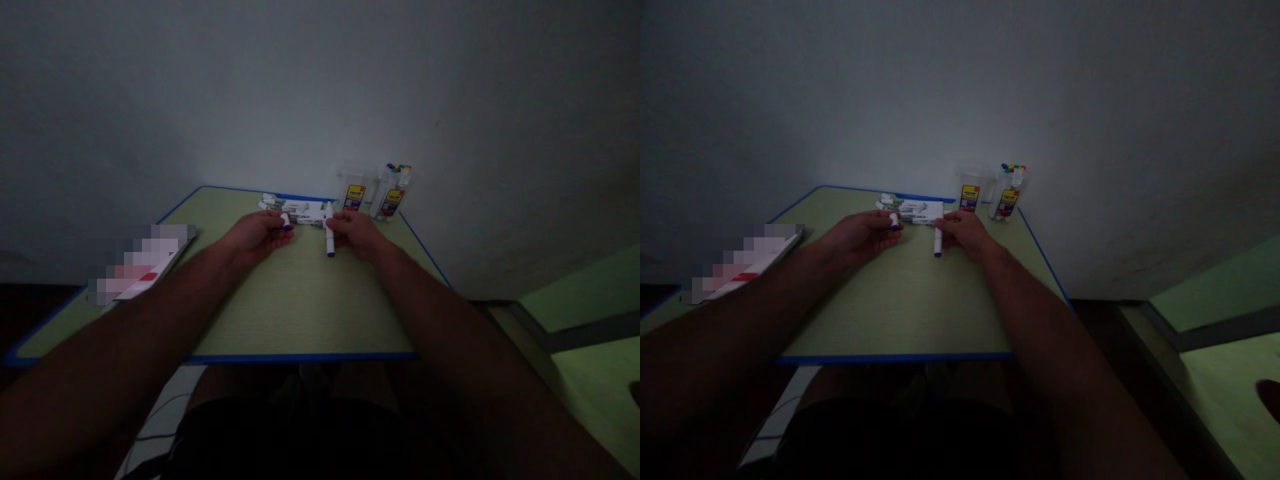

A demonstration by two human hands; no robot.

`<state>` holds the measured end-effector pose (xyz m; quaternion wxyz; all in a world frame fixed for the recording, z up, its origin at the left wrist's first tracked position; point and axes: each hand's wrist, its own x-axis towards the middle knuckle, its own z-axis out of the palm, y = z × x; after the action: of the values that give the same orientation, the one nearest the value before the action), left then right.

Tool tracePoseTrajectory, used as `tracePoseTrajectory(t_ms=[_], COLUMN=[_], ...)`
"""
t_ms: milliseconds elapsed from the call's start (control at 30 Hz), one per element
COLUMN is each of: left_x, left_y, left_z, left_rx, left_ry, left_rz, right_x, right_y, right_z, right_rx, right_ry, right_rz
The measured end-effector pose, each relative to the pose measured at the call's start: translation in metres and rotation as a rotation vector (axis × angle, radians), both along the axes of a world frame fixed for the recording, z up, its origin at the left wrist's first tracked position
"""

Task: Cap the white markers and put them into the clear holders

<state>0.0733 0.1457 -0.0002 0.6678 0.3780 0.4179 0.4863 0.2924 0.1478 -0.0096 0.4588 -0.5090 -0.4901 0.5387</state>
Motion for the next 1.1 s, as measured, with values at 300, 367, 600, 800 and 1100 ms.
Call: tracePoseTrajectory(t_ms=[300,367,600,800,1100], left_x=[-0.0010,-0.0008,-0.0018,-0.0024,-0.0016], left_y=[-0.0010,-0.0012,-0.0004,0.0005,0.0002], left_z=[0.0009,0.0012,0.0001,-0.0002,-0.0006], left_rx=[0.002,0.000,-0.012,-0.015,-0.021], left_ry=[-0.005,-0.003,-0.006,-0.018,-0.007], left_rz=[-0.002,0.001,0.007,-0.007,0.007], right_x=[0.0004,0.0004,0.0004,0.0002,-0.0006], right_y=[-0.0003,-0.0003,-0.0011,-0.0015,-0.0028], right_z=[-0.0003,-0.0002,0.0000,-0.0003,0.0014], right_rx=[0.002,0.005,0.011,0.019,0.017], right_ry=[-0.001,-0.003,0.004,0.001,-0.003], right_rz=[0.006,0.000,0.012,0.024,0.030])
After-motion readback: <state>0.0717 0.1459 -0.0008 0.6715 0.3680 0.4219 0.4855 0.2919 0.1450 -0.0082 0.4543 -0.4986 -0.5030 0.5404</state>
